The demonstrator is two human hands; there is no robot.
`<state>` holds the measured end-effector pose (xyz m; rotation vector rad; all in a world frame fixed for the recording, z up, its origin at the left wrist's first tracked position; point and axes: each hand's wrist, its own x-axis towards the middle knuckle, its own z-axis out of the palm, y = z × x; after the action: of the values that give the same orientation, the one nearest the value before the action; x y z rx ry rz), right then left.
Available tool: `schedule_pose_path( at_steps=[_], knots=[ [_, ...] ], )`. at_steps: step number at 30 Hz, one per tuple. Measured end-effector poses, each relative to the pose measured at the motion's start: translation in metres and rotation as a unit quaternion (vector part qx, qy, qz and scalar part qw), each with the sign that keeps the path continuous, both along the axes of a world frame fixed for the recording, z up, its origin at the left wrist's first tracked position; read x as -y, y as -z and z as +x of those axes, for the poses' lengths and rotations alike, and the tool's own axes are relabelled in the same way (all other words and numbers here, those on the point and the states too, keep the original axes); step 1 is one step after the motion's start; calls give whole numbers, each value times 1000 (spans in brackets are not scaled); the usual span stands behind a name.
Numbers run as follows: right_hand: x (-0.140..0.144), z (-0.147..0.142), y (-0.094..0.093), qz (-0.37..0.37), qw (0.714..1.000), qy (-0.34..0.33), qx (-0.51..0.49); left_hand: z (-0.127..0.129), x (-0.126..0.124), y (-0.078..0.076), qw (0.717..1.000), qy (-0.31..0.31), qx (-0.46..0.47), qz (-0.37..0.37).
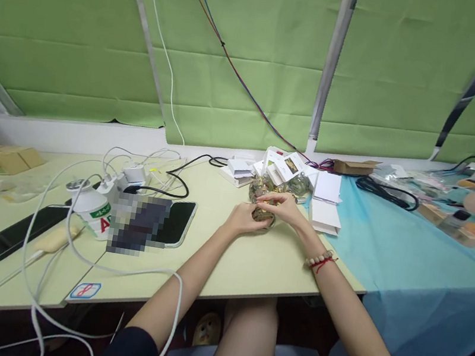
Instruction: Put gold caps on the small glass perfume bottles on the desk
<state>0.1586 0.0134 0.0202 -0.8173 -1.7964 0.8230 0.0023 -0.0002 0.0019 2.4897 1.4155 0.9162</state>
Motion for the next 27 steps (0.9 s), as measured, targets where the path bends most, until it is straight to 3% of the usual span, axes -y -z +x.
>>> schedule_pose_path(
  at_steps=[11, 15, 18, 22, 25, 27],
  knots=[
    [-2, 0, 9, -58, 997, -47, -11, -5, 2, 1, 1000, 3, 15, -7],
    [-10, -1, 14, -110, 987, -64, -102, -12, 0, -3, 999, -24, -5, -22],
    [-16, 1, 15, -137, 974, -2, -182, -25, -3, -6, 998, -52, -18, -6],
    [-20, 8, 15, -136, 941, 131, -279, -48, -6, -10, 989, -146, -24, -5],
    [-19, 9, 16, -130, 928, 159, -310, -61, -9, -10, 965, -258, -3, -41],
    [-18, 7, 17, -123, 935, 155, -295, -67, -13, -8, 954, -294, 35, -44]
  ],
)
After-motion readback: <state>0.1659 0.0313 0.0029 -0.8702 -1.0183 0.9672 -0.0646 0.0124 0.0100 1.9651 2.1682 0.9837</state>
